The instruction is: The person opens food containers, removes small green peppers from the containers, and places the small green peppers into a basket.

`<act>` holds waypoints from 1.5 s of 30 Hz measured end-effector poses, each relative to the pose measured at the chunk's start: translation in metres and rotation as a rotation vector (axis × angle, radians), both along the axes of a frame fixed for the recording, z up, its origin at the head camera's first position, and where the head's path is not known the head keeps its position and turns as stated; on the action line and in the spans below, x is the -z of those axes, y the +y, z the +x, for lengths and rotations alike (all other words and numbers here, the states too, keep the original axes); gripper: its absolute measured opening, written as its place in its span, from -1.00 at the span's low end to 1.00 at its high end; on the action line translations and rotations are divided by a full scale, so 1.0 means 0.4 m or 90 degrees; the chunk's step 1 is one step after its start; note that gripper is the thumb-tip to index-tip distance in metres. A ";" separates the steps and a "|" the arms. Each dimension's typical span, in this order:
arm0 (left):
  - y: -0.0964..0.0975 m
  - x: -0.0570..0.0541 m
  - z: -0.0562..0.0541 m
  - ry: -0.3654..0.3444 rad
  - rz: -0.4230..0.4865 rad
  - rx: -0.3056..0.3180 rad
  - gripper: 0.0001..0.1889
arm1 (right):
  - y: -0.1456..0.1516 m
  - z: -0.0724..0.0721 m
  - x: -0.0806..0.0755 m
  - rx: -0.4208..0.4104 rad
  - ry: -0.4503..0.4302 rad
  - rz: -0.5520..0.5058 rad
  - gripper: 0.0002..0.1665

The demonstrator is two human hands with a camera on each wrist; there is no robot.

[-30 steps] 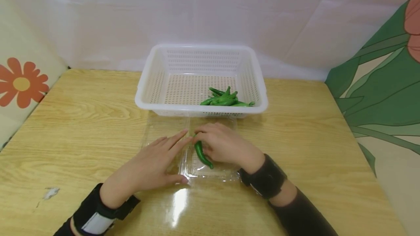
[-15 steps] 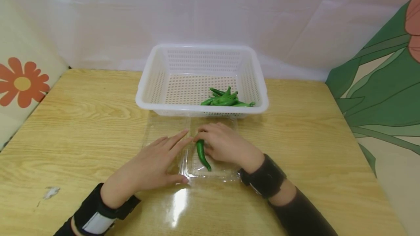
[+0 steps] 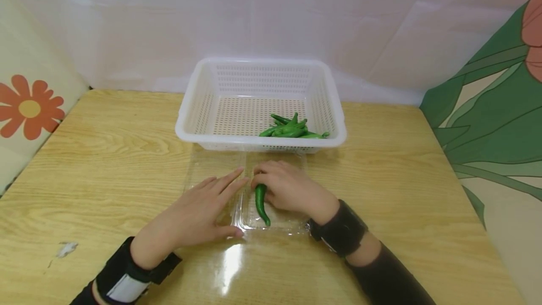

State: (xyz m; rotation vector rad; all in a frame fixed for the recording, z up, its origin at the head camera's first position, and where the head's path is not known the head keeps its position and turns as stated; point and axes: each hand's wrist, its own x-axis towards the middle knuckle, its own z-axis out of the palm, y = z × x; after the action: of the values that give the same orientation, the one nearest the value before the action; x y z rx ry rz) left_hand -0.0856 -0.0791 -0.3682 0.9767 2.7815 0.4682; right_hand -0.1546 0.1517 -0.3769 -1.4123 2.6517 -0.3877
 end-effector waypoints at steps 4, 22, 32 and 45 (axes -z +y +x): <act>0.000 0.000 0.000 0.000 -0.002 0.001 0.04 | -0.001 0.000 0.002 -0.005 -0.001 -0.002 -0.64; 0.000 0.004 0.001 0.008 -0.008 0.002 0.04 | 0.006 0.002 -0.010 0.008 -0.001 -0.011 -0.69; -0.001 0.003 0.002 0.007 -0.011 0.000 0.03 | 0.010 0.002 -0.020 0.013 0.015 -0.017 -0.70; 0.001 0.001 0.001 0.003 -0.008 -0.001 0.04 | 0.014 -0.001 -0.039 0.031 -0.003 -0.016 -0.73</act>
State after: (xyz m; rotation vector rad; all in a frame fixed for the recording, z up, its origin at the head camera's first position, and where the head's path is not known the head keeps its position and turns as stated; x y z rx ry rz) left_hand -0.0854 -0.0788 -0.3688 0.9735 2.7864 0.4488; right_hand -0.1550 0.1571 -0.3614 -1.3531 2.6910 -0.4315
